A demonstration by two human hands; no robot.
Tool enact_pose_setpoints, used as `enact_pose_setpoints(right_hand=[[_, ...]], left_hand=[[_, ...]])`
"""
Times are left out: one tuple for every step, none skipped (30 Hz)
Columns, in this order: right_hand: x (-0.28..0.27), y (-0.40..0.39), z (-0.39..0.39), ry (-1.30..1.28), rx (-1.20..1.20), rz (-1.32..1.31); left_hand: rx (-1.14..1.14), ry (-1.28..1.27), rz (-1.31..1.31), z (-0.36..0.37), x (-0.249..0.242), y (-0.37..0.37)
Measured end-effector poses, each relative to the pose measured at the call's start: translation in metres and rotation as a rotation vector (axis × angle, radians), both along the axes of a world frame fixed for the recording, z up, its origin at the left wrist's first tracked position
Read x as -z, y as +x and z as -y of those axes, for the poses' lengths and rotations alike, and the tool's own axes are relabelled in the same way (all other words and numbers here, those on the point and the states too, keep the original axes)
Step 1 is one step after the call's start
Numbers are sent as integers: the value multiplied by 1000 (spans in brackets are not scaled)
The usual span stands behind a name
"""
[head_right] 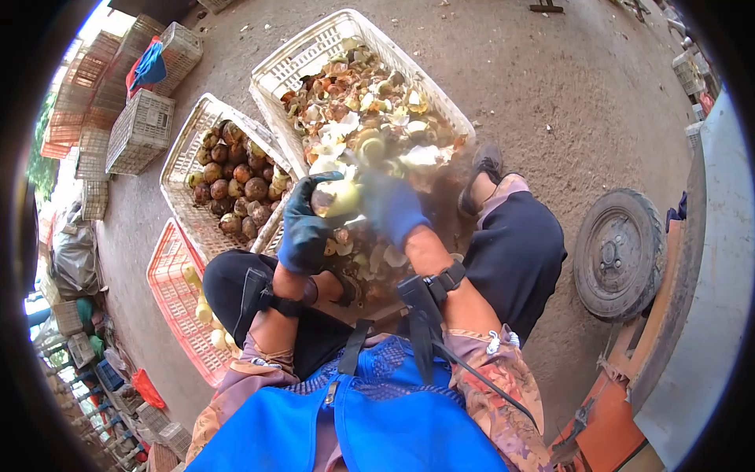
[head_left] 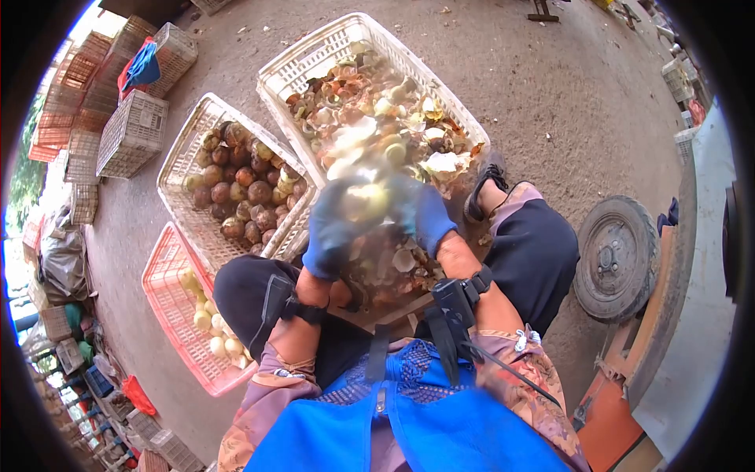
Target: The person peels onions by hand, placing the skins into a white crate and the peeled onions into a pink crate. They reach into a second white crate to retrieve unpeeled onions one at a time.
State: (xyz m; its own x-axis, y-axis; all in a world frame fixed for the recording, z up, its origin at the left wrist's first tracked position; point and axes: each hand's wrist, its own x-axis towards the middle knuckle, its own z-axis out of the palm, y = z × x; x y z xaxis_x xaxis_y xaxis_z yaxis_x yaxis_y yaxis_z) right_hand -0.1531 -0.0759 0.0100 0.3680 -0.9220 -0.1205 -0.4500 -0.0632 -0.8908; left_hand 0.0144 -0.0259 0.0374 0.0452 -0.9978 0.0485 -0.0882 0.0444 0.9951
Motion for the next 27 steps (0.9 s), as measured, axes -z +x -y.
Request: enact_pose_setpoints(right_hand=[[8,2,1,-80,86,21],[14,4,3,-161,170,43],[20,3,6,-160,166,47],[20,0,10,-209,134,42],[21,-1,11,-258,102,36],[21,0,10,-256,101,37],[9,1,8,-162,137,69],[-3,0,8,-67,172,100],[-11,-3,10,-62,173,98],[-18,-7,11,-111,161,85],[-25,-10,13,-160,150,72],[-31,-10,14,-159,151,74],[-35,-10,15,-202,174,94],[-39,-11,16,-246,198,113],[-42,-11,15,-245,198,114],[-44,-12,15,-190,244,159],[-45,-14,15,-136,291,204],[-42,-15,16,-136,293,204],[-35,-15,17,22,355,309],[-30,-15,17,182,416,415],[-26,-15,17,183,415,417],[-23,-15,18,31,445,229],[-19,-15,18,-121,472,39],[-13,-18,21,-121,472,39],[-11,-20,25,-120,498,53],[-9,-20,27,-118,523,68],[-8,-16,24,-119,521,70]], left_hand=[[-5,-9,-35,1,0,-1],[-56,-90,270,3,-2,-3],[-60,-90,274,6,-6,1],[-4,-295,593,12,-15,7],[56,-500,910,16,-19,10],[-6,-335,684,16,0,9],[-6,-334,683,17,-1,12],[21,-148,345,17,-4,17],[46,41,5,17,-6,22],[161,-478,823,23,-13,27],[166,-476,824,23,-15,27],[100,-68,269,21,-17,27],[26,332,-289,20,-17,27],[20,330,-200,22,-16,26],[20,331,-199,22,-5,29],[57,121,71,21,13,33],[94,-92,339,22,17,34],[96,-93,339,21,21,31],[14,-33,175,20,18,23],[-67,26,13,19,16,18],[-67,27,15,18,18,17],[-88,22,51,18,21,18],[-107,19,85,17,23,18],[-107,18,86,18,23,22],[-19,-124,349,18,22,28],[70,-267,613,18,19,32],[68,-267,615,18,18,31]])
